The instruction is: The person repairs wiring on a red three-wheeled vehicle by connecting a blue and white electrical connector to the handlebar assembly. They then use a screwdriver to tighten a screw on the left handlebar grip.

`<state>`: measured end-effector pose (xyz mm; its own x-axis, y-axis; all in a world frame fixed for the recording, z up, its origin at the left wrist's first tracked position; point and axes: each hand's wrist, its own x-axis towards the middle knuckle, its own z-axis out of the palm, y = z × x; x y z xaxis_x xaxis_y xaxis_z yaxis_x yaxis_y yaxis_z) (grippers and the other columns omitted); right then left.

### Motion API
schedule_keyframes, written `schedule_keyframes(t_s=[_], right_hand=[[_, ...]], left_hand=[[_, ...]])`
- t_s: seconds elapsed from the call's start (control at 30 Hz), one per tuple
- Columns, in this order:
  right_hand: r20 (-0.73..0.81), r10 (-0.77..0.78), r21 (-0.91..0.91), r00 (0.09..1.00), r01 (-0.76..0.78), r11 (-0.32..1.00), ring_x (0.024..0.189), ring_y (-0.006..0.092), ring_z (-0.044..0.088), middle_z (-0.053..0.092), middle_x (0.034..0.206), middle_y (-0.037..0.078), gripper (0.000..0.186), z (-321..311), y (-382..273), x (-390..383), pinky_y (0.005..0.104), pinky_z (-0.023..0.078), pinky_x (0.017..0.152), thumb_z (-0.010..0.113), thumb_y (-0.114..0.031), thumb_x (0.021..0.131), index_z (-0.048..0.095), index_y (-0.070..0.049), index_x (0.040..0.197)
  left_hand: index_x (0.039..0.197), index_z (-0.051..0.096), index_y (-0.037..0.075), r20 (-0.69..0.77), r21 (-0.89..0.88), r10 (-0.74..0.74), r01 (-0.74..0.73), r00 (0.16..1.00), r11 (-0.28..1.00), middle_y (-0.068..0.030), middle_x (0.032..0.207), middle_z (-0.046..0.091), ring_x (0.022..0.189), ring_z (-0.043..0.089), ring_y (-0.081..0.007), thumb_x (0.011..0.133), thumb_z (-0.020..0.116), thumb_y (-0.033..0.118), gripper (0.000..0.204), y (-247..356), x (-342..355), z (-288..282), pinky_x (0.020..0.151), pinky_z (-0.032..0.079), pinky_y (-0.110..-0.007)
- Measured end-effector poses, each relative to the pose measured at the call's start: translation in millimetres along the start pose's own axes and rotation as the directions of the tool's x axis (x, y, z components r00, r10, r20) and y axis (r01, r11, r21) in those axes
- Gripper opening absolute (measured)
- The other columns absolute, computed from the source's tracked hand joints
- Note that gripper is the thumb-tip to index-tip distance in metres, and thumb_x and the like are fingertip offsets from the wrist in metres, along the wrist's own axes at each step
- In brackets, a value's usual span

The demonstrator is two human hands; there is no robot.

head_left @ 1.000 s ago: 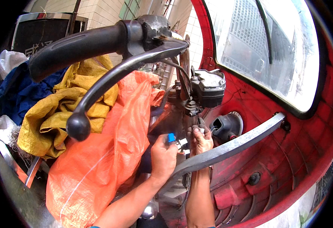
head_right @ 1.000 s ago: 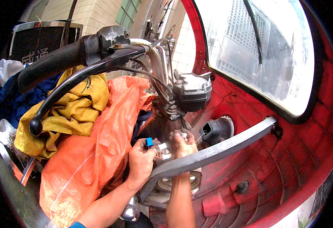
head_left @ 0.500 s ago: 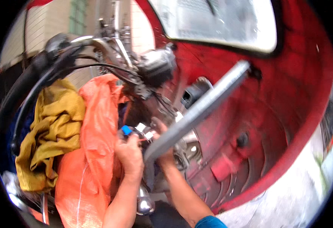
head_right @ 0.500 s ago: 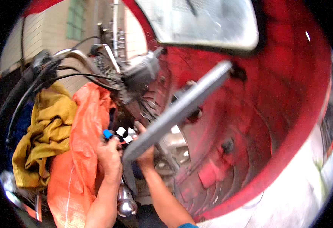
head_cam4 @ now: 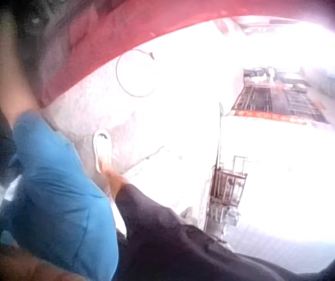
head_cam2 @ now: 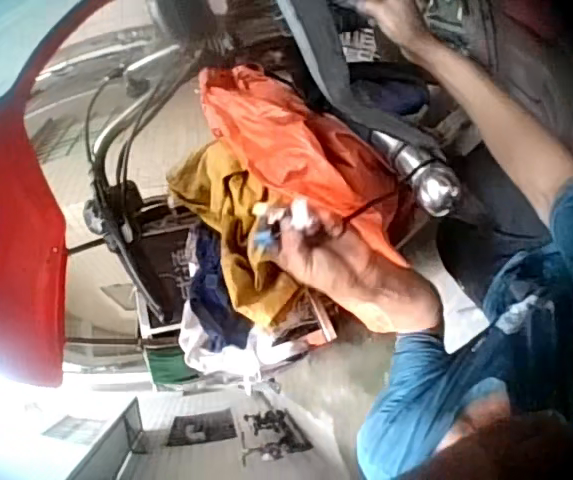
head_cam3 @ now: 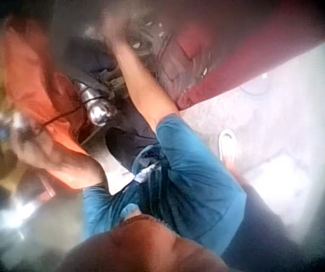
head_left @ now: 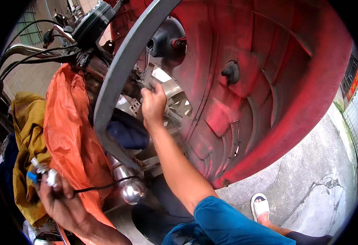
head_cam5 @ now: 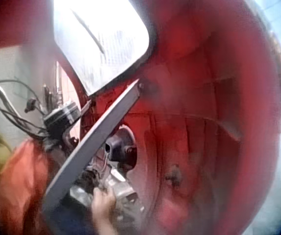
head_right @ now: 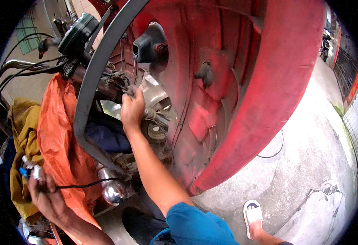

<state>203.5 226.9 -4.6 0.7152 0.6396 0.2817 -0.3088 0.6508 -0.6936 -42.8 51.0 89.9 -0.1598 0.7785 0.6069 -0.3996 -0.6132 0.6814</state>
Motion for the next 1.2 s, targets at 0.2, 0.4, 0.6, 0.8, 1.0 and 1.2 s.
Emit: schedule_keyframes(t_s=[0.2,0.4,0.6,0.8,1.0,1.2], right_hand=[[0.128,-0.145,-0.160,0.981,0.164,0.973,0.091,0.0288,0.061,0.063,0.097,0.021,0.053,21.6,21.5,55.1,0.0362,0.046,0.086,0.057,-0.006,0.070,0.051,0.005,0.122],[0.305,-0.103,-0.129,0.947,0.148,0.981,0.093,0.0307,0.061,0.063,0.099,0.020,0.042,25.0,29.0,70.1,0.0356,0.046,0.086,0.061,-0.009,0.069,0.060,0.000,0.110],[0.402,-0.226,-0.058,0.888,0.271,0.961,0.094,0.0187,0.059,0.063,0.101,0.012,0.031,10.5,23.4,64.0,0.0322,0.045,0.087,0.059,-0.005,0.079,0.057,0.001,0.109],[0.419,-0.209,-0.027,0.883,0.242,0.970,0.099,0.0177,0.056,0.059,0.107,0.010,0.043,11.5,10.4,63.8,0.0304,0.044,0.090,0.068,-0.009,0.075,0.054,0.003,0.115],[0.463,-0.172,-0.165,0.869,0.275,0.947,0.074,0.0130,0.058,0.062,0.083,0.002,0.013,9.5,51.3,68.6,0.0292,0.050,0.067,0.060,-0.009,0.085,0.061,-0.003,0.096],[0.319,-0.209,0.018,0.924,0.214,0.977,0.077,0.0089,0.052,0.054,0.088,-0.002,0.022,18.1,44.4,71.3,0.0254,0.046,0.066,0.065,-0.024,0.089,0.058,-0.009,0.104]], left_hand=[[0.116,0.034,-0.006,0.058,-0.137,-0.085,0.093,0.995,0.986,-0.0050,0.077,0.034,0.060,0.036,-0.0090,0.094,0.046,0.006,0.027,52.6,-15.9,27.9,0.044,0.030,-0.020],[0.137,0.032,-0.003,0.388,0.038,-0.114,0.108,0.914,0.993,-0.0154,0.132,0.047,0.113,0.054,-0.0194,0.094,0.044,0.008,0.046,76.9,-13.1,-32.1,0.066,0.051,-0.020],[0.128,0.038,-0.001,-0.114,0.164,-0.042,0.060,0.993,0.985,-0.0112,0.116,0.048,0.099,0.052,-0.0180,0.090,0.051,0.008,0.041,104.0,-44.1,-14.5,0.061,0.048,-0.021],[0.116,0.046,0.000,-0.125,0.088,-0.209,0.220,0.970,0.971,-0.0082,0.095,0.050,0.080,0.050,-0.0158,0.086,0.056,0.007,0.032,100.7,-58.2,-9.1,0.054,0.044,-0.023],[0.104,0.054,0.001,-0.149,-0.013,-0.538,0.543,0.829,0.840,-0.0051,0.074,0.053,0.061,0.049,-0.0136,0.082,0.060,0.006,0.023,72.7,-91.4,-13.3,0.046,0.039,-0.025],[0.114,0.055,-0.001,0.340,0.321,-0.868,0.823,0.362,0.469,-0.0098,0.101,0.061,0.090,0.059,-0.0173,0.087,0.053,0.006,0.029,-50.9,-180.8,-154.8,0.072,0.046,-0.026]])
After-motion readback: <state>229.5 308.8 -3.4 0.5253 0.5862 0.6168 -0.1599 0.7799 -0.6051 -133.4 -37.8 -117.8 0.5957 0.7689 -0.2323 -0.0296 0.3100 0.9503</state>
